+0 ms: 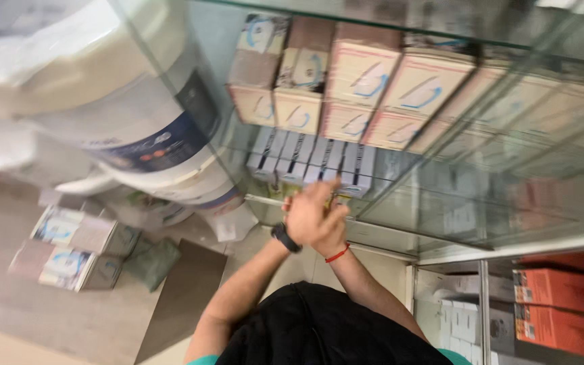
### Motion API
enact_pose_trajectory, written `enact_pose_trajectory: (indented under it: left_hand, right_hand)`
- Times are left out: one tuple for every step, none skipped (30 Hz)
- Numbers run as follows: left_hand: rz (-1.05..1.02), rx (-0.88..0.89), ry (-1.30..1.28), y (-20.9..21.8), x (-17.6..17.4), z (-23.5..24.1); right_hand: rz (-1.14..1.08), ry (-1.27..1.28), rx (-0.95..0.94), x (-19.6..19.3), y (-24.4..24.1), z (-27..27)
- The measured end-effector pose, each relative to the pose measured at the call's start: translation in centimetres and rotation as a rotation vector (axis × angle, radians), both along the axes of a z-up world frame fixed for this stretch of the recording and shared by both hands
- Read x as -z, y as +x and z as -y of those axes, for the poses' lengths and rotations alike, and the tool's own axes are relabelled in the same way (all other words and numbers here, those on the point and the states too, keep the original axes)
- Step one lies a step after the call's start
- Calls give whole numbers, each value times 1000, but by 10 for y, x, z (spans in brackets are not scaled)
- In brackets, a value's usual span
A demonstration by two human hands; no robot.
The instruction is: The person moves boxed items from a table and places them onto a glass shelf, then wipes the table with a cloth.
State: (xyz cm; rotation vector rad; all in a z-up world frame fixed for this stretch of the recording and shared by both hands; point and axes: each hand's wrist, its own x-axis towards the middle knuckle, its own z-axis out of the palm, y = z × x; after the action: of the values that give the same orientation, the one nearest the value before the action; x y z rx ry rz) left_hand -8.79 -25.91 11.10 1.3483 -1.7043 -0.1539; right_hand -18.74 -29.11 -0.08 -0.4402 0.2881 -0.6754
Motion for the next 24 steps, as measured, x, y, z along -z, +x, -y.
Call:
enact_pose_trajectory:
  left_hand:
    - [-5, -30, 6, 2, 25, -12]
    - [80, -34, 1, 5, 51, -26]
    - [165, -38, -2, 7, 75, -41]
    - [162, -80, 4, 11, 75, -56]
    - [118, -74, 48, 15, 75, -71]
    - [68, -72, 89, 18, 74, -84]
    - [61, -119, 90, 25, 82, -92]
    - [-6, -160, 130, 31, 91, -104]
    - [-74, -201, 167, 36, 99, -116]
    - [-80, -240, 171, 41, 81, -129]
    - [-95, -303, 230, 46, 62, -142]
    - [-111, -361, 284, 52, 42, -152]
    - [-119, -395, 282, 58, 43, -161]
    - [-111, -440, 294, 64, 45, -169]
    - [-103, -485, 306, 69, 46, -177]
    - [-111, -513, 304, 74, 54, -184]
    - [-115, -570, 311, 79, 62, -190]
    - [-117, -622, 319, 85, 70, -197]
    - [-123, -646, 316, 90, 73, -207]
    - [-151, -657, 306, 97, 75, -215]
    - [-179, -668, 295, 103, 77, -224]
    - [-183, -684, 291, 114, 91, -234]
    - [-209, -640, 186, 124, 106, -244]
    - [-231, -590, 82, 135, 120, -253]
  right_hand:
    - [-5, 6, -30, 1, 6, -4]
    - [-43, -5, -60, 3, 14, -10]
    - [-80, -18, -90, 4, 21, -16]
    - [-83, -17, -132, 6, 30, -27]
    - [-117, -36, -168, 9, 38, -39]
    - [-153, -60, -208, 11, 45, -50]
    - [-157, -64, -256, 11, 56, -55]
    - [-192, -83, -294, 13, 65, -66]
    - [-226, -104, -332, 15, 74, -77]
    - [-227, -103, -372, 16, 82, -86]
    - [-257, -127, -405, 17, 89, -96]
    - [-286, -157, -433, 17, 97, -102]
    - [-286, -162, -467, 17, 106, -112]
    - [-315, -193, -491, 18, 113, -120]
    - [-343, -225, -515, 18, 120, -129]
    - [-344, -232, -544, 17, 129, -137]
    - [-371, -266, -565, 17, 138, -145]
    - [-396, -300, -581, 16, 146, -153]
    - [-395, -307, -605, 16, 155, -163]
    - [-419, -342, -617, 16, 164, -172]
    - [-442, -379, -629, 15, 174, -182]
    - [-440, -385, -644, 14, 182, -189]
    - [-464, -421, -651, 13, 191, -196]
    - [-487, -455, -652, 12, 199, -203]
